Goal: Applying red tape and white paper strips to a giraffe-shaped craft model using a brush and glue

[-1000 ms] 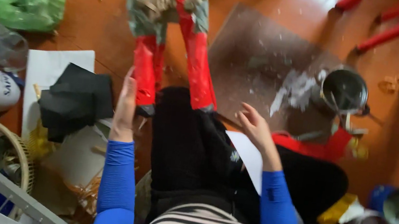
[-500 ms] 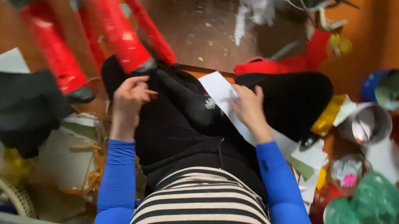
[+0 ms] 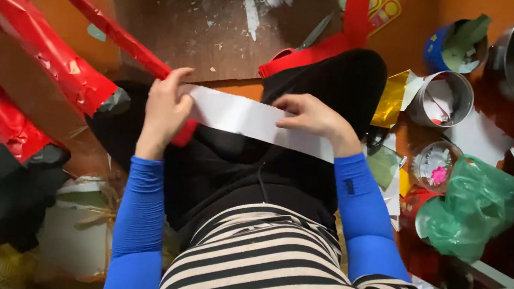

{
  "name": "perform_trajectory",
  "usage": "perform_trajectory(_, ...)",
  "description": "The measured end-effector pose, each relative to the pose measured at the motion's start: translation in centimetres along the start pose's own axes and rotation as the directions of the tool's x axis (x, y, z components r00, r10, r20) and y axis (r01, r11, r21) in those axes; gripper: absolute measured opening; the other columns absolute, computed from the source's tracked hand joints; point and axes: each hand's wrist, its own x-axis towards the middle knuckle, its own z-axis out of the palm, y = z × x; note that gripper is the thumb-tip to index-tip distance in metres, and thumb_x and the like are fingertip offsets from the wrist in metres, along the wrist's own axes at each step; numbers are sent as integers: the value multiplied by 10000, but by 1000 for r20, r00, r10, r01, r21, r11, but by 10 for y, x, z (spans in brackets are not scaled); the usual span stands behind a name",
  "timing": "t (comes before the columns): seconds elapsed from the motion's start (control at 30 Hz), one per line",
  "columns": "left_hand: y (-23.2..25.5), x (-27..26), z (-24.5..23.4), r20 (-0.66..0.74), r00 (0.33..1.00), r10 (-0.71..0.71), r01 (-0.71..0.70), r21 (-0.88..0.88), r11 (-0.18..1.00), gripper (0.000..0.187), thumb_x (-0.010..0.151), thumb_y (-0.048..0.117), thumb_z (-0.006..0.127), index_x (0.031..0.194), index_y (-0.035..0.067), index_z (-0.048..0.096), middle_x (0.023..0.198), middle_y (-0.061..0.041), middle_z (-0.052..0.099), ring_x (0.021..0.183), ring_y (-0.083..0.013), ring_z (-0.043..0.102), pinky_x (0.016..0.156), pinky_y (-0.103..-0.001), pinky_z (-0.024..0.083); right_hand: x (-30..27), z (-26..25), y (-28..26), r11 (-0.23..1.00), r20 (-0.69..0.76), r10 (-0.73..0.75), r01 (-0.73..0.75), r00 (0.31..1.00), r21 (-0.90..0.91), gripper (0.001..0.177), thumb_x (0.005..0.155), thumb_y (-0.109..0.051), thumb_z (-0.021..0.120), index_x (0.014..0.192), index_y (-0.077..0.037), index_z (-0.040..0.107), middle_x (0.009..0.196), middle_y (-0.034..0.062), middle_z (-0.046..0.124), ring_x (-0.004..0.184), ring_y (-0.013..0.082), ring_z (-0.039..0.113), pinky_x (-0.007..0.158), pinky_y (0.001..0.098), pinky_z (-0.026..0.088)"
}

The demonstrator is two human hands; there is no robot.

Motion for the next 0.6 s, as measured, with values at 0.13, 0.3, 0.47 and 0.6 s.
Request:
perform_trajectory(0.13, -41, 6, 10, -28, 999, -39, 40, 44, 998, 650, 824, 59, 577, 1440, 231, 697, 1306, -62, 764, 1199, -428, 700, 1179, -667, 370, -8, 3, 21, 982, -51, 125, -116, 991, 152, 174, 900, -235, 899, 1041, -155, 833, 799, -94, 729, 774, 65, 653, 751, 232, 502)
perform_trajectory(0.3, -47, 3, 7, -107, 993, -46, 59, 122, 991, 570, 832, 99, 582, 1368, 238, 720, 1245, -75, 780, 1166, -415, 712, 1179, -604, 388, 1, 8, 27, 982, -107, 135, -119, 985, 144, 142, 921, -306, 893, 939, -176, 839, 734, -89, 717, 698, 54, 622, 649, 221, 457)
perform_trajectory(0.47, -41, -1, 7, -210, 976, 58, 10, 312, 950, 576, 780, 49, 646, 1341, 142, 739, 1232, -157, 716, 1213, -463, 650, 1162, -588, 412, 4, 5, 15, 992, -105, 79, -69, 991, 102, 88, 953, -197, 820, 1007, -134, 850, 823, -16, 781, 768, 109, 640, 716, 280, 481)
perform_trajectory(0.6, 64, -3, -1, -53, 973, 223, -214, 131, 968, 706, 725, -211, 577, 1342, 87, 749, 1309, -208, 634, 1395, -581, 490, 1231, -661, 323, 11, 24, -14, 998, -90, -70, 69, 993, -16, 99, 1006, -140, 754, 1055, -96, 828, 903, 73, 812, 879, 173, 683, 823, 374, 546)
